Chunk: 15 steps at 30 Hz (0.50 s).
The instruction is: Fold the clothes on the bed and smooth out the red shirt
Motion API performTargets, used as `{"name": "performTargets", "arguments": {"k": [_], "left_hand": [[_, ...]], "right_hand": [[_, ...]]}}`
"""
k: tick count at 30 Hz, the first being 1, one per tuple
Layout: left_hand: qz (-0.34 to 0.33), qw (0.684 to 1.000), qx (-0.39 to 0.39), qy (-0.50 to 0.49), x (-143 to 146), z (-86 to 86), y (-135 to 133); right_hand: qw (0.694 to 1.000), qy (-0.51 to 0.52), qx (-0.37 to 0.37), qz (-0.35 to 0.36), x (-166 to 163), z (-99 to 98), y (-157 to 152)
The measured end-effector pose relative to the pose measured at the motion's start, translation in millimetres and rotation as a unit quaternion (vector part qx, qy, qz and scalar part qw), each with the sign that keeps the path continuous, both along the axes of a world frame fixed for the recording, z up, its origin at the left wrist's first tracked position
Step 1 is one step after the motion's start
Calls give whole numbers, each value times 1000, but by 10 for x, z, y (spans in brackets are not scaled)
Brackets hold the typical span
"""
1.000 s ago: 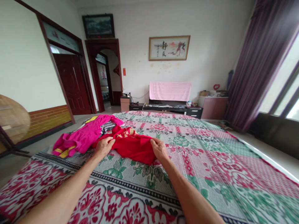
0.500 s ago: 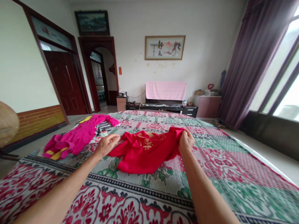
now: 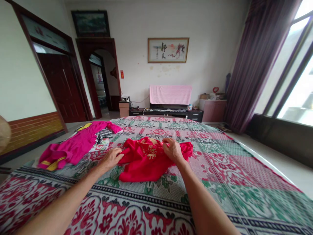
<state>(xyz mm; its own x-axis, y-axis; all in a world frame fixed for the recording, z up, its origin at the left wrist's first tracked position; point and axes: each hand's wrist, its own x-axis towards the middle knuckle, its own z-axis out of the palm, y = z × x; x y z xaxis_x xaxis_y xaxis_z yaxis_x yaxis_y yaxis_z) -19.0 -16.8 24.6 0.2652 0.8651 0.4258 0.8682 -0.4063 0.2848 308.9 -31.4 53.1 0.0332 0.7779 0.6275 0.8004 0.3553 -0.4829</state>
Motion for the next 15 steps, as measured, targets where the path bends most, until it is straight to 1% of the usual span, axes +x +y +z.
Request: {"name": "performTargets", "arguments": {"k": [2, 5, 6, 8, 10, 11, 13, 14, 15], "left_hand": [[85, 996, 7, -23, -31, 66, 11], [240, 968, 25, -75, -187, 183, 39], [278, 956, 32, -90, -259, 208, 49], [319, 941, 35, -111, -390, 222, 67], [323, 937, 45, -128, -454, 208, 73], [307, 940, 65, -132, -447, 201, 68], [240, 953, 128, -135, -350, 208, 35], [190, 961, 152, -130, -267, 222, 6], [131, 971, 160, -122, -169, 241, -34]], "right_hand": [[998, -61, -29, 4, -65, -66, -20], [990, -131, -46, -18, -98, -118, -57], [988, -148, -43, -32, -101, -119, -68], [983, -168, -28, -72, -102, -105, -84], [979, -164, -16, -116, -97, -85, -90], [978, -157, -14, -134, -90, -76, -88], [977, -136, -19, -161, -62, -58, -81], [977, -122, -22, -174, -39, -50, -76], [976, -104, -24, -190, -8, -42, -71]]}}
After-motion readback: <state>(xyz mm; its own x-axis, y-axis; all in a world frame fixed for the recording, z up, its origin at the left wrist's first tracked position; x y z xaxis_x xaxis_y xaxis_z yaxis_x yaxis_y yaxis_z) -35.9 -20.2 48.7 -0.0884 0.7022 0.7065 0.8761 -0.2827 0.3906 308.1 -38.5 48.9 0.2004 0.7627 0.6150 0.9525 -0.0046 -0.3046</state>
